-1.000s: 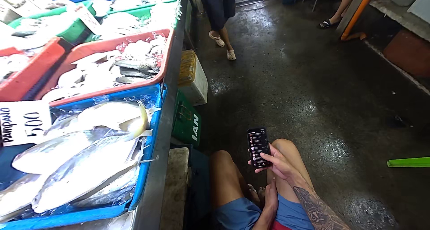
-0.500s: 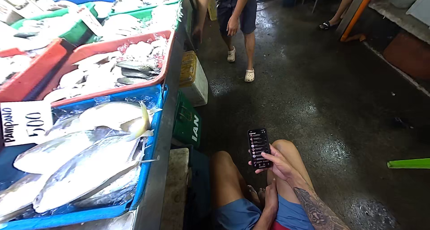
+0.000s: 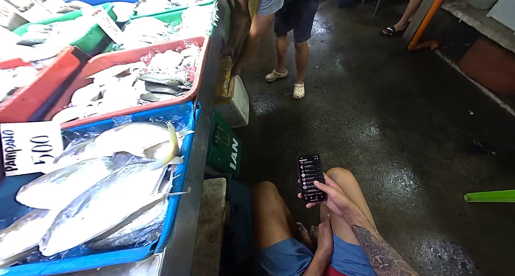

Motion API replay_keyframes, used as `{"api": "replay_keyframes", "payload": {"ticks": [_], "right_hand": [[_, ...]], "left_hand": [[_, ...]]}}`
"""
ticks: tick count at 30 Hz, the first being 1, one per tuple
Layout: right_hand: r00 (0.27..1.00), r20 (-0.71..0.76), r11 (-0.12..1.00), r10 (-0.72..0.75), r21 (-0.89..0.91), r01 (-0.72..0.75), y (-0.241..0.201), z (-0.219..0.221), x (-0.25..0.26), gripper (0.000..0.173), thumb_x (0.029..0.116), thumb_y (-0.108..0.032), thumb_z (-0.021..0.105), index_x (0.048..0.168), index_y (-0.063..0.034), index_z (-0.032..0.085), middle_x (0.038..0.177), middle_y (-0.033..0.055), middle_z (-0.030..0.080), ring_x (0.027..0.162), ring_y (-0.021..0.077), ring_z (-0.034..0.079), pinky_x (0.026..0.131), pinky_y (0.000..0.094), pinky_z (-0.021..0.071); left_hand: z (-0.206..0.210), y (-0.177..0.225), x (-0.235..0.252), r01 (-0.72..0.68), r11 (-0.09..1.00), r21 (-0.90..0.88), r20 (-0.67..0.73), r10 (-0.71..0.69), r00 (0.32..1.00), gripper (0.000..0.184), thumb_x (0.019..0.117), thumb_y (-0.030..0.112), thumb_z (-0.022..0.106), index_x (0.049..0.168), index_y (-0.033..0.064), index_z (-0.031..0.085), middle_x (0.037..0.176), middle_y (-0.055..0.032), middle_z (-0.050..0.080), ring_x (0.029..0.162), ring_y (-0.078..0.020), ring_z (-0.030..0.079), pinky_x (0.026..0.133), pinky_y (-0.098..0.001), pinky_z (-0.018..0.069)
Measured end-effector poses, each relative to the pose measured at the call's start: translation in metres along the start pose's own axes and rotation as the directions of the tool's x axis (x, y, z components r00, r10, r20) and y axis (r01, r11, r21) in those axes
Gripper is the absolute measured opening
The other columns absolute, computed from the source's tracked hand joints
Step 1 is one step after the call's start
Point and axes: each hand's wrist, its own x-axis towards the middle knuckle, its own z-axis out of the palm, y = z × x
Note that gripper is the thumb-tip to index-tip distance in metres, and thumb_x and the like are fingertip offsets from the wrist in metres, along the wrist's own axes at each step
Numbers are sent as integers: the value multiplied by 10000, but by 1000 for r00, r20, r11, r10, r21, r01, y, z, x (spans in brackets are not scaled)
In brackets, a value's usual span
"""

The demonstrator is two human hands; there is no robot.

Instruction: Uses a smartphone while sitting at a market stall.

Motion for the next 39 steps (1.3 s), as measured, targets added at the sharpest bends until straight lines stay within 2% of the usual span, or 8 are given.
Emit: {"api": "replay_keyframes", "payload": {"ticks": [10, 13, 15, 20, 25, 28, 32, 39], "right_hand": [[1000, 19, 1000, -2, 27, 2, 1, -1, 1, 531, 1041, -143, 466, 1540, -134, 285, 1373, 280, 574, 1097, 482, 671, 763, 578, 627], [1000, 1, 1000, -17, 23, 17, 0, 0, 1, 555, 1003, -137, 528, 1515, -110, 317, 1362, 268, 579, 1135, 468, 656, 853, 604, 601], [999, -26, 999, -33, 3, 33, 0, 2, 1, 564, 989, -134, 552, 1513, -85, 347, 1322, 241, 609, 1143, 403, 663, 930, 557, 582], [997, -57, 998, -59, -18, 58, 1, 2, 2, 518, 985, -144, 554, 1464, -17, 402, 1251, 238, 642, 1108, 358, 682, 952, 522, 580], [996, -32, 994, -86, 62, 88, 2, 4, 2, 476, 1035, -198, 454, 1455, 0, 353, 1265, 279, 629, 1136, 408, 669, 986, 551, 560], [999, -5, 991, -50, 120, 51, 3, 3, 2, 510, 1048, -350, 443, 1440, -31, 375, 1268, 272, 639, 1129, 408, 677, 975, 538, 570], [999, 12, 992, -37, 120, 36, 2, 4, 1, 604, 1071, -532, 290, 1433, -68, 429, 1250, 233, 663, 1112, 389, 688, 956, 529, 577], [997, -42, 984, -63, 162, 69, 2, 8, -2, 606, 1071, -562, 208, 1356, -80, 440, 1154, 227, 690, 988, 412, 722, 851, 557, 610]], "left_hand": [[-1, -2, 1, -14, 1000, 2, 13, 14, 1000, 599, 1114, 422, 309, 1012, -7, 713, 989, -173, 714, 976, -246, 678, 910, -472, 526], [-1, -3, 1, -15, 1000, -11, 21, 16, 1000, 596, 1116, 417, 301, 1020, -5, 711, 995, -173, 715, 976, -244, 680, 911, -467, 528], [-1, -1, 0, -4, 1000, -17, 12, 4, 1000, 590, 1118, 411, 302, 1022, -4, 710, 998, -176, 713, 983, -248, 678, 912, -468, 528], [0, -2, 0, -9, 1000, -17, 5, 9, 1000, 585, 1121, 401, 302, 1026, -16, 701, 1002, -182, 705, 979, -244, 669, 913, -455, 521], [-1, -1, -4, -17, 999, -31, -1, 17, 1000, 573, 1116, 410, 316, 1071, -10, 702, 1058, -176, 710, 1036, -238, 665, 953, -452, 512], [-2, 0, -6, -33, 999, -34, 8, 33, 999, 563, 1122, 394, 306, 1107, -7, 700, 1089, -175, 712, 1063, -232, 666, 970, -443, 511], [-1, 0, -6, -48, 998, -33, 8, 48, 999, 567, 1121, 392, 310, 1098, -22, 697, 1066, -188, 706, 1041, -242, 664, 957, -448, 512], [-1, 1, -4, -32, 999, -8, 1, 32, 999, 584, 1124, 401, 307, 1112, -30, 702, 1109, -204, 705, 1089, -271, 656, 992, -476, 492]]}}
